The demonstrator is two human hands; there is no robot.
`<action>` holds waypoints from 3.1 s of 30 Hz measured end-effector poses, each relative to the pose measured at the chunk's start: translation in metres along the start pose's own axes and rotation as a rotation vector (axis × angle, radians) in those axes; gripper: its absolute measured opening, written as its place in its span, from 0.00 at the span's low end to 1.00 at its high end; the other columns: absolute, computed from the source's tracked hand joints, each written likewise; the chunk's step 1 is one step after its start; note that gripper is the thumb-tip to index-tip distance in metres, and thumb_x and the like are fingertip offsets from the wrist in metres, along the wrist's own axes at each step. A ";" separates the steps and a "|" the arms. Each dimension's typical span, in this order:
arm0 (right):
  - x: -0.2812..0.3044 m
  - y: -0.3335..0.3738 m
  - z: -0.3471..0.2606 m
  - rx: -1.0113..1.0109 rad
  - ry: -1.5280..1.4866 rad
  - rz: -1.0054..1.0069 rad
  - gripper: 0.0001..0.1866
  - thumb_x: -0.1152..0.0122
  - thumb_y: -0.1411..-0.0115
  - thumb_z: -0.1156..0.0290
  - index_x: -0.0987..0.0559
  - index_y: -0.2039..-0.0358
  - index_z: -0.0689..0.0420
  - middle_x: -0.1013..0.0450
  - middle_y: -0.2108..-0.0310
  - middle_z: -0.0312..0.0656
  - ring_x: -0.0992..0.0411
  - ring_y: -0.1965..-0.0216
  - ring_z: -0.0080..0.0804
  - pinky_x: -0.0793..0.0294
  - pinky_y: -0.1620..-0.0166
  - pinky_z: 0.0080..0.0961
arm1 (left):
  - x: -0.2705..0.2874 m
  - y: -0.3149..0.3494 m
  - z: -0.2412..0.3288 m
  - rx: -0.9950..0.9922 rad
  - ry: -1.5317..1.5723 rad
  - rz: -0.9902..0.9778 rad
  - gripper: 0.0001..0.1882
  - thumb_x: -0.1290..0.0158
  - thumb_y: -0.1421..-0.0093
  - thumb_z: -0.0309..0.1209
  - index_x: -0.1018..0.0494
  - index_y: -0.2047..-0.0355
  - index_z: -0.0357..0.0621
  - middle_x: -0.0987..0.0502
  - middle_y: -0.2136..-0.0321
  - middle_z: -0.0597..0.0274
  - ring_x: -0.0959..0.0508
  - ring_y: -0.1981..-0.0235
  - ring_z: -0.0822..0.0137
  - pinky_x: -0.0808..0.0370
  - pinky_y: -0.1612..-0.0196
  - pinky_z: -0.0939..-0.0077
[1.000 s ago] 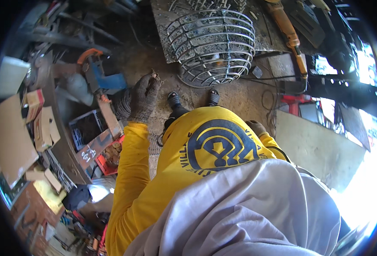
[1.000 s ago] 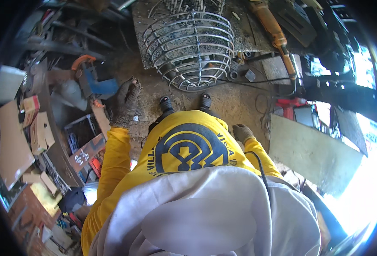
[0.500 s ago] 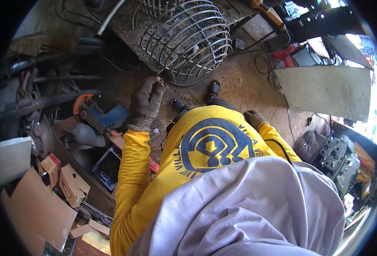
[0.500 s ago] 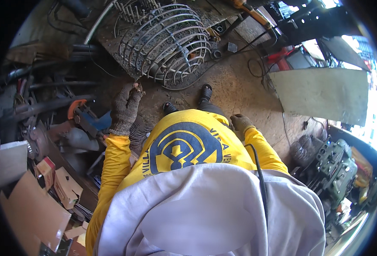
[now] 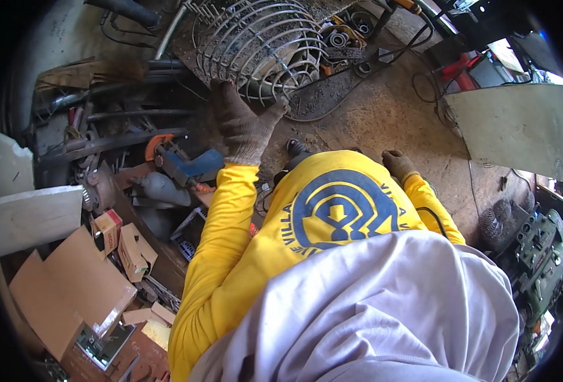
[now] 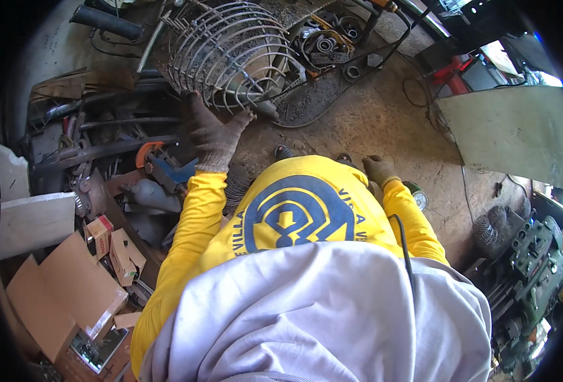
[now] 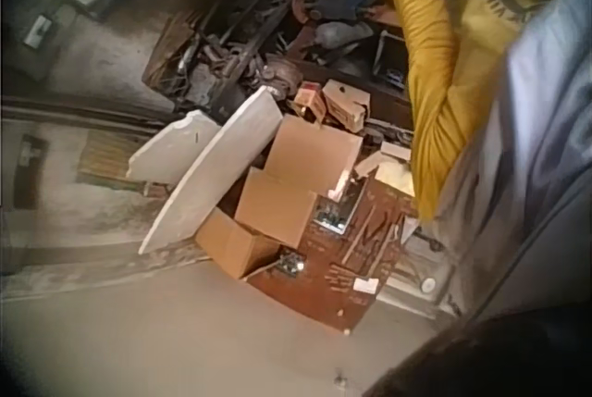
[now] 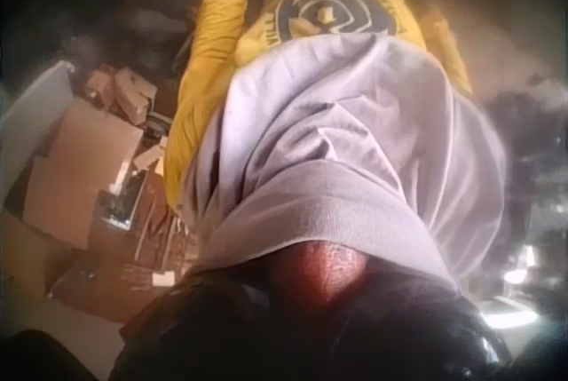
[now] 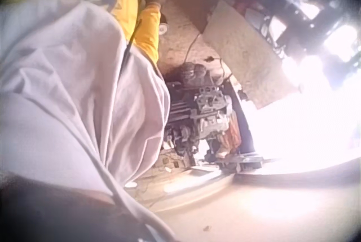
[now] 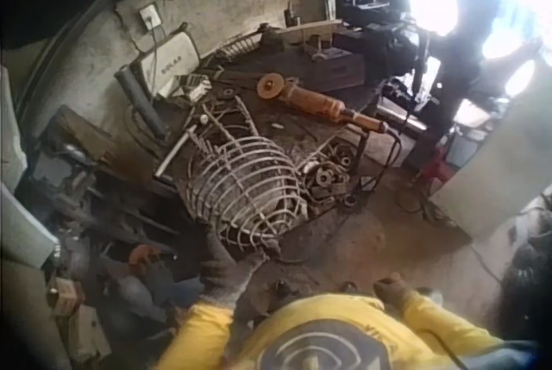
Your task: The person uses a hammer to shape metal rods on a spherical cage structure and secures them using an arc welder.
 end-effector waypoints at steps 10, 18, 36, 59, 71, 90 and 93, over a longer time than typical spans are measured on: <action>0.081 -0.043 0.185 -0.131 0.452 -0.061 0.23 0.47 0.33 0.54 0.22 0.44 0.53 0.21 0.59 0.40 0.23 0.64 0.32 0.23 0.61 0.29 | 0.005 -0.004 0.024 0.246 -0.087 -0.038 0.59 0.26 0.59 0.51 0.45 0.35 0.35 0.43 0.33 0.36 0.40 0.33 0.42 0.41 0.31 0.56; 0.064 0.009 0.184 -0.074 0.254 -0.074 0.22 0.51 0.31 0.55 0.23 0.42 0.52 0.21 0.57 0.41 0.23 0.62 0.34 0.24 0.63 0.30 | 0.008 -0.006 0.025 0.376 -0.086 -0.123 0.56 0.27 0.57 0.47 0.45 0.33 0.41 0.42 0.34 0.40 0.37 0.35 0.41 0.36 0.33 0.54; -0.016 0.011 0.122 0.095 0.181 -0.086 0.14 0.48 0.35 0.66 0.23 0.52 0.56 0.23 0.54 0.48 0.26 0.52 0.46 0.24 0.51 0.35 | 0.017 -0.005 0.020 0.328 -0.033 -0.232 0.57 0.30 0.53 0.53 0.49 0.31 0.42 0.42 0.34 0.37 0.40 0.33 0.42 0.37 0.32 0.55; 0.000 0.012 0.178 -0.039 -0.102 -0.057 0.20 0.48 0.33 0.56 0.22 0.49 0.56 0.24 0.68 0.40 0.27 0.70 0.32 0.26 0.68 0.31 | 0.002 0.031 -0.037 0.371 0.623 -0.031 0.55 0.30 0.48 0.33 0.56 0.30 0.37 0.43 0.32 0.40 0.39 0.31 0.52 0.43 0.30 0.61; -0.017 -0.018 0.147 0.128 0.082 -0.103 0.16 0.46 0.34 0.59 0.21 0.54 0.56 0.25 0.71 0.39 0.27 0.73 0.31 0.26 0.69 0.32 | 0.002 0.075 -0.128 0.462 0.498 -0.039 0.37 0.37 0.41 0.39 0.38 0.37 0.33 0.30 0.41 0.41 0.29 0.39 0.52 0.33 0.36 0.61; -0.106 0.159 0.116 -0.203 0.065 0.124 0.16 0.45 0.34 0.60 0.22 0.52 0.57 0.21 0.61 0.47 0.23 0.64 0.41 0.23 0.62 0.34 | -0.062 -0.234 -0.271 0.321 -0.216 -0.546 0.32 0.45 0.40 0.54 0.27 0.45 0.43 0.28 0.43 0.39 0.29 0.40 0.41 0.32 0.38 0.52; -0.129 0.153 0.137 0.014 0.565 -0.017 0.17 0.47 0.36 0.60 0.23 0.50 0.52 0.25 0.47 0.54 0.27 0.45 0.55 0.26 0.45 0.42 | -0.048 -0.244 -0.266 0.439 0.075 -0.578 0.25 0.42 0.40 0.52 0.23 0.55 0.42 0.21 0.65 0.52 0.19 0.68 0.56 0.20 0.64 0.59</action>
Point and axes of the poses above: each hand's wrist, its own y-axis away from the middle knuckle, its own x-axis out of the back of the hand, z = x × y, the point moved 7 cm from there along -y, towards the middle knuckle
